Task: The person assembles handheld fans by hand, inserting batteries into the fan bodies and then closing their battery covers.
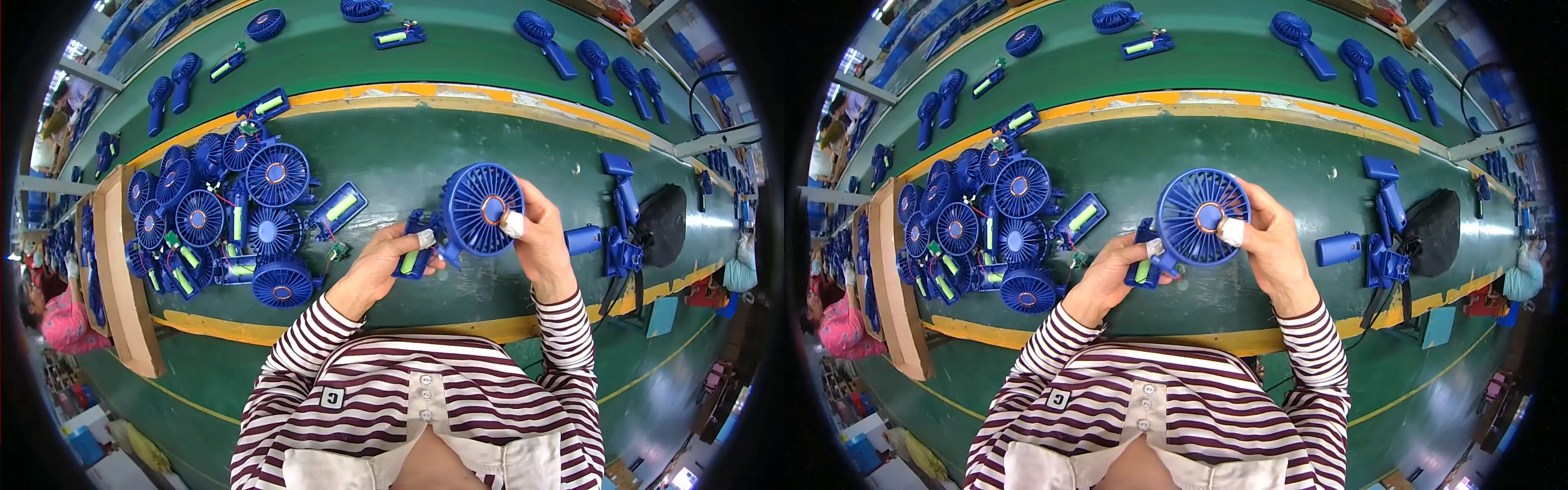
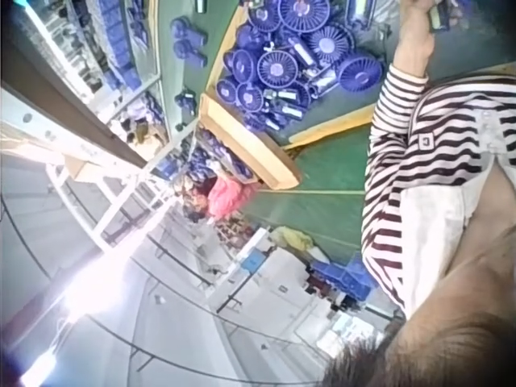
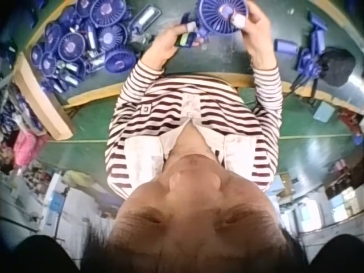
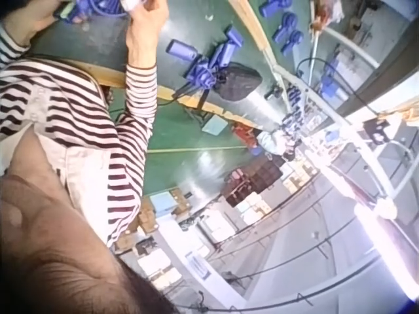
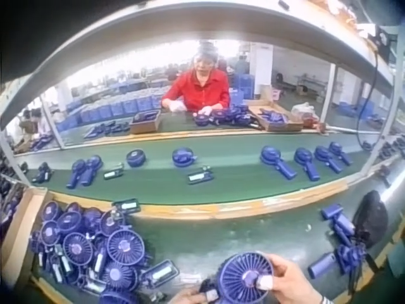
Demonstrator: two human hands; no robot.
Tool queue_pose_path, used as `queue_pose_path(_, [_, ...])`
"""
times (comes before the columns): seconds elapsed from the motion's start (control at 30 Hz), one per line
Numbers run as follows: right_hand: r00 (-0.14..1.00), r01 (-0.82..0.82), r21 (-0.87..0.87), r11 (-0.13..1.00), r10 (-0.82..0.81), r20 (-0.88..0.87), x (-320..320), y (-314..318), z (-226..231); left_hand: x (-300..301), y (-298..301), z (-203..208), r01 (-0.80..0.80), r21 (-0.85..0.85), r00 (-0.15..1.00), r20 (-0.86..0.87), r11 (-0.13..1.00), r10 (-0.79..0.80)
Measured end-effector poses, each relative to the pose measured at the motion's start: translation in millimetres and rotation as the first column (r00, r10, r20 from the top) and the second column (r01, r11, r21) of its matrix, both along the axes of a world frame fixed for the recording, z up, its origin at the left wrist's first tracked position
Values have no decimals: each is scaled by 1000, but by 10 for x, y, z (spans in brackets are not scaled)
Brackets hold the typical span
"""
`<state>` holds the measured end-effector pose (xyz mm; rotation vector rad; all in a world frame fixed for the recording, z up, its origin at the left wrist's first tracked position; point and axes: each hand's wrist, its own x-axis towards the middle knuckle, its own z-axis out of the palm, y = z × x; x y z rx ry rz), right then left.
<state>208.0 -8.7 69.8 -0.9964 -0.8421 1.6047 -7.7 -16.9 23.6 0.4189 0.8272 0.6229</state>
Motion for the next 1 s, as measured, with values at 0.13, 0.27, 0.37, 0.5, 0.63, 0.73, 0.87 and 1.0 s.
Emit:
queue_pose_path(0.13, [989,55,34,998,-59,138,61,74,-95,28,-19,47,16,66,997,-79,998,-11])
queue_pose_path(0.27, [983,33,40,999,-40,179,51,127,-137,47,-32,61,63,166,994,-94,984,-48])
queue_pose_path(0.37, [988,-29,56,998,20,155,-17,195,-143,59,-41,111,101,196,990,-118,975,-79])
queue_pose_path(0.5, [983,-122,70,990,111,144,2,281,-132,59,-27,118,131,206,988,-102,970,-112])
queue_pose_path(0.63, [965,-209,74,975,194,177,68,349,-164,48,-20,93,158,277,984,-125,948,-128])
queue_pose_path(0.73, [958,-233,77,969,216,187,57,347,-149,76,-2,117,171,334,981,-145,927,-128])
queue_pose_path(0.87, [950,-249,68,966,230,209,15,402,-186,114,4,50,180,440,966,-247,880,-74])
queue_pose_path(1.0, [949,-263,61,963,247,197,21,469,-225,162,0,35,123,468,943,-329,875,44])
